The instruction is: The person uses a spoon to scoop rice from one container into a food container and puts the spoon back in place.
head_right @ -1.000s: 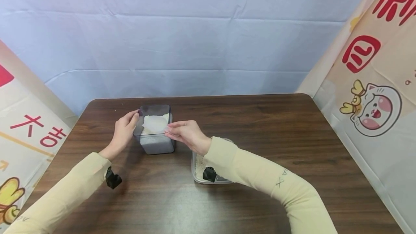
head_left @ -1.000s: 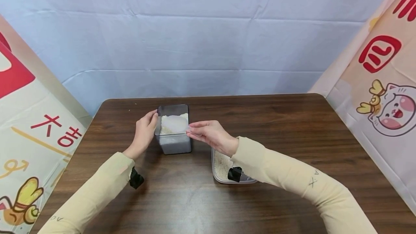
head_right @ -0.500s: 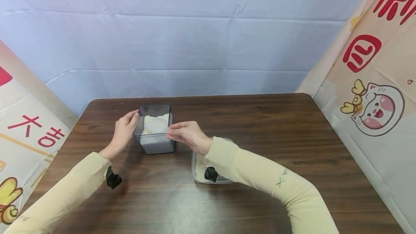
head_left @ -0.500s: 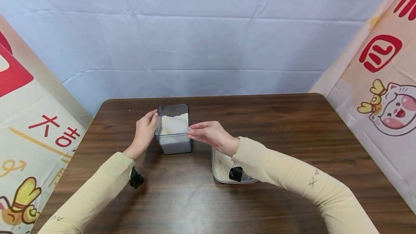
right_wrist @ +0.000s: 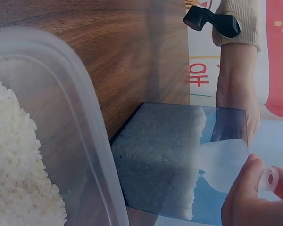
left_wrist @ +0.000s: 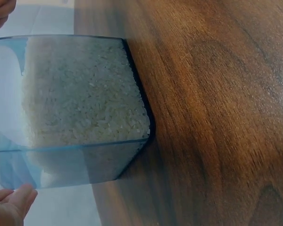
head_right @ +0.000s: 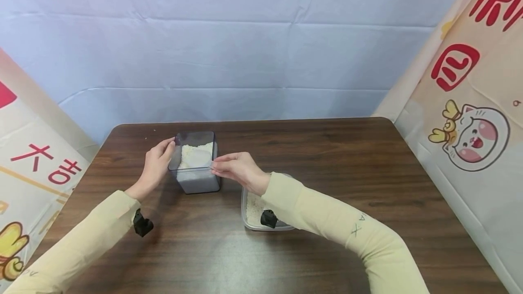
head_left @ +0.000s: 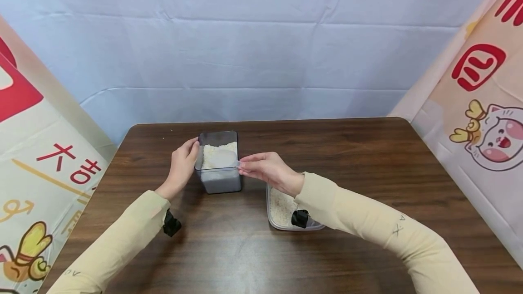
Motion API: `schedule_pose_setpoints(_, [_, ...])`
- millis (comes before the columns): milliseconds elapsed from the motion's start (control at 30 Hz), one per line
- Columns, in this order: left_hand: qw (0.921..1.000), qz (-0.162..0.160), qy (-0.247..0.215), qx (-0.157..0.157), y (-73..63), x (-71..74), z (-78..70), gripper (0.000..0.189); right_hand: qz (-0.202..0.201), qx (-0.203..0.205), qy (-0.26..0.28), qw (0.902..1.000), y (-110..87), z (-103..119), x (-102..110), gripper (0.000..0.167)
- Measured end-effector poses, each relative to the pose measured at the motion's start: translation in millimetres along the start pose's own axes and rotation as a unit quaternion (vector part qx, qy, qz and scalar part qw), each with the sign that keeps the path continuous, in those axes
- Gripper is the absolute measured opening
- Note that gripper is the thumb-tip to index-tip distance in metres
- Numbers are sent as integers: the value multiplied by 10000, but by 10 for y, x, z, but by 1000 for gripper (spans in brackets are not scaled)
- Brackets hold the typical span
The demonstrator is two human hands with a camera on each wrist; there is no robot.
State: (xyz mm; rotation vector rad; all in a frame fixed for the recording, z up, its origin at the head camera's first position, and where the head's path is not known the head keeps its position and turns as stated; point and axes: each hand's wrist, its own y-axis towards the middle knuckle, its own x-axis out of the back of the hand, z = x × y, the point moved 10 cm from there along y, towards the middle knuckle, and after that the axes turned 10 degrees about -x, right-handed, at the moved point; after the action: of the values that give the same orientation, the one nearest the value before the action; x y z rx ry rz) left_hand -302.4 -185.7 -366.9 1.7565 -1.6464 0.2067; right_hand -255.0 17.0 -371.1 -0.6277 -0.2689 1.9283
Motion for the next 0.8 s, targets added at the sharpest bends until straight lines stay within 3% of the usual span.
schedule_pose_setpoints(267, [9999, 61, -61, 118, -32, -23, -2, 44, 125, 101, -113, 9998, -54, 9, 28, 32])
schedule_pose_setpoints(567, [9997, 32, -88, 220, -86, -25, 10, 45, -52, 68, -475, 9988, -128, 15, 179, 32])
schedule_pose_setpoints(800, [9998, -84, -27, 168, -121, -1, -22, 45, -404, 316, -988, 9938, -129, 67, 403, 30])
